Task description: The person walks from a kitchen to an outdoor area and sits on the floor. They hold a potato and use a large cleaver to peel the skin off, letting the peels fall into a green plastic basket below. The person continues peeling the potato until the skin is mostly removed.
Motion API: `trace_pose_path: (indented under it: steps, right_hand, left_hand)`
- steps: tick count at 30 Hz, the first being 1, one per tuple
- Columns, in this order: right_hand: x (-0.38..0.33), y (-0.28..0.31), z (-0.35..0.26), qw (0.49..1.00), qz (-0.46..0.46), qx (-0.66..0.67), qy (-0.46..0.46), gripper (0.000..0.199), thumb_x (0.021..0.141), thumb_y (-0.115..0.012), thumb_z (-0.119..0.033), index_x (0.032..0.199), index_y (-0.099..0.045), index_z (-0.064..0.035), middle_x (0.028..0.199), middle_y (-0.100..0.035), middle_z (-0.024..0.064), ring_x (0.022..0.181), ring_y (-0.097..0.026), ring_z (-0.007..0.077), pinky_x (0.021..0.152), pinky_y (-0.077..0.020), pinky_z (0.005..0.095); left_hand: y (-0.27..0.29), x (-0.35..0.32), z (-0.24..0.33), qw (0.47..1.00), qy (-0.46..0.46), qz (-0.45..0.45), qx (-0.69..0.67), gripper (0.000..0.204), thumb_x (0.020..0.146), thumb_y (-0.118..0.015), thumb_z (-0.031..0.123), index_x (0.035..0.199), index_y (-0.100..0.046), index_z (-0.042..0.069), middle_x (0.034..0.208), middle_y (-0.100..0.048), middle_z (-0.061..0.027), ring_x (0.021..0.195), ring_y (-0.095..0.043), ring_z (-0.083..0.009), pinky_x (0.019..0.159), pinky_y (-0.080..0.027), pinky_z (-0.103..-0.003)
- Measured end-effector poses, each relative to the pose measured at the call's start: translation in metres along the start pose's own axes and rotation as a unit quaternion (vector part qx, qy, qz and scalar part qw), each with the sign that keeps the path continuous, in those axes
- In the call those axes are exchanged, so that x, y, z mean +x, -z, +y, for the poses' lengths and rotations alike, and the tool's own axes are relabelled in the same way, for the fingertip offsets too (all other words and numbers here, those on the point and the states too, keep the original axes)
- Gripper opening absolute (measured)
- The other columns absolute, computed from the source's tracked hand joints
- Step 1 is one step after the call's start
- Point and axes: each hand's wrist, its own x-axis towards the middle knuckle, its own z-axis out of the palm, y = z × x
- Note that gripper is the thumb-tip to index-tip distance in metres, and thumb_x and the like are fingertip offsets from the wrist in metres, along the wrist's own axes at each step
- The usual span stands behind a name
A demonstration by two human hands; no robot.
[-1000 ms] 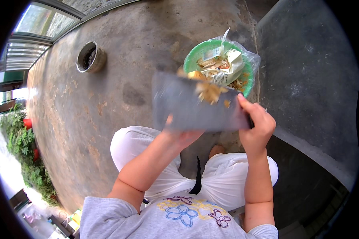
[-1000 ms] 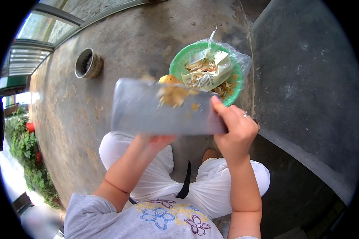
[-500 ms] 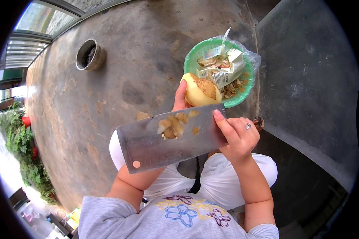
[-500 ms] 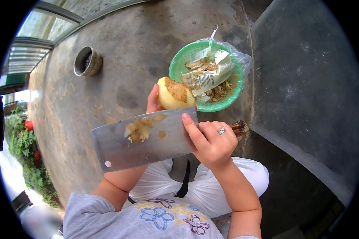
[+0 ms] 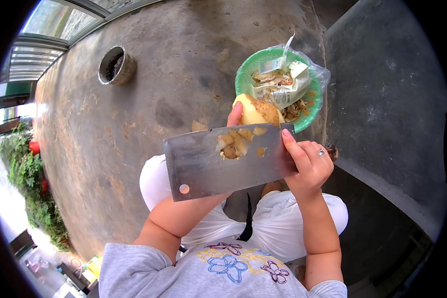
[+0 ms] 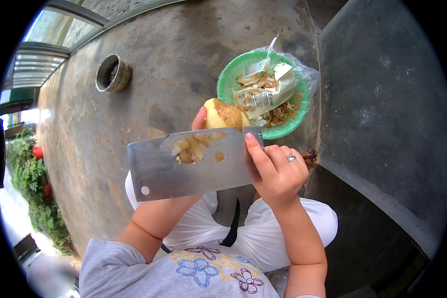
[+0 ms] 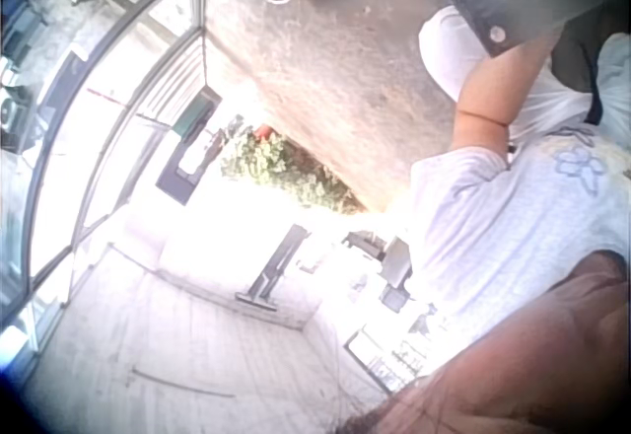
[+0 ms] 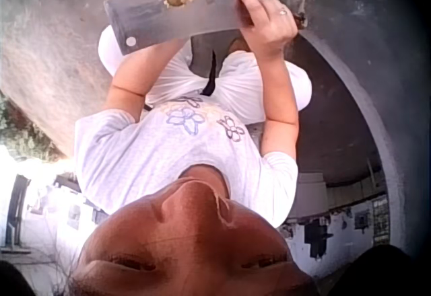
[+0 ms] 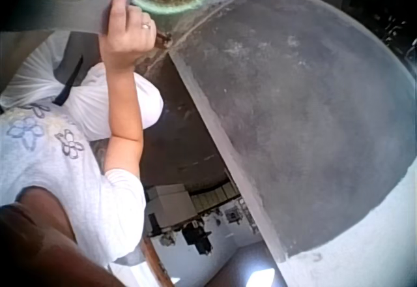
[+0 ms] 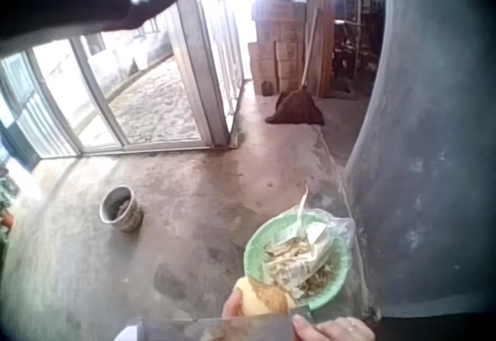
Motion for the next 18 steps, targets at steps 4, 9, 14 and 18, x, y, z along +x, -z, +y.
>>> trace_pose_path:
  steps: [4, 9, 14, 18]
  right_hand:
    - [-0.002, 0.000, 0.008, 1.000, -0.009, -0.006, -0.013, 0.044, 0.068, -0.078, -0.001, 0.111, -0.076, -0.0117, 0.066, -0.052, -0.0008, 0.053, -0.050, 0.0150, 0.052, -0.0433, 0.0278]
    - [0.003, 0.006, 0.004, 1.000, -0.015, 0.017, 0.000, 0.045, 0.067, -0.078, 0.000, 0.111, -0.076, -0.0118, 0.066, -0.052, -0.0005, 0.053, -0.050, 0.0153, 0.052, -0.0430, 0.0285]
    - [0.003, 0.001, 0.011, 1.000, 0.000, 0.024, -0.007, 0.044, 0.067, -0.078, 0.001, 0.109, -0.076, -0.0118, 0.065, -0.052, 0.0011, 0.052, -0.051, 0.0163, 0.051, -0.0429, 0.0285]
    - [0.006, 0.005, 0.016, 0.999, -0.015, 0.030, -0.040, 0.042, 0.067, -0.078, 0.002, 0.107, -0.077, -0.0117, 0.065, -0.053, 0.0016, 0.053, -0.052, 0.0170, 0.051, -0.0431, 0.0287]
  left_hand:
    - [-0.027, -0.015, 0.005, 0.995, -0.034, 0.081, 0.040, 0.063, 0.100, -0.047, 0.059, 0.139, -0.053, 0.009, 0.129, -0.063, -0.0125, 0.116, -0.064, -0.0222, 0.100, -0.053, -0.038]
    - [-0.010, -0.008, 0.012, 0.998, 0.008, -0.048, -0.031, 0.057, 0.102, -0.050, 0.052, 0.140, -0.054, 0.009, 0.133, -0.063, -0.0129, 0.118, -0.063, -0.0220, 0.102, -0.051, -0.039]
    - [-0.026, -0.014, 0.010, 0.999, -0.017, 0.043, 0.009, 0.056, 0.102, -0.052, 0.051, 0.138, -0.056, 0.009, 0.132, -0.063, -0.0134, 0.117, -0.064, -0.0222, 0.101, -0.052, -0.039]
    - [-0.057, -0.032, 0.016, 0.989, -0.026, 0.130, 0.070, 0.054, 0.101, -0.053, 0.050, 0.136, -0.057, 0.008, 0.131, -0.064, -0.0137, 0.116, -0.064, -0.0224, 0.100, -0.052, -0.040]
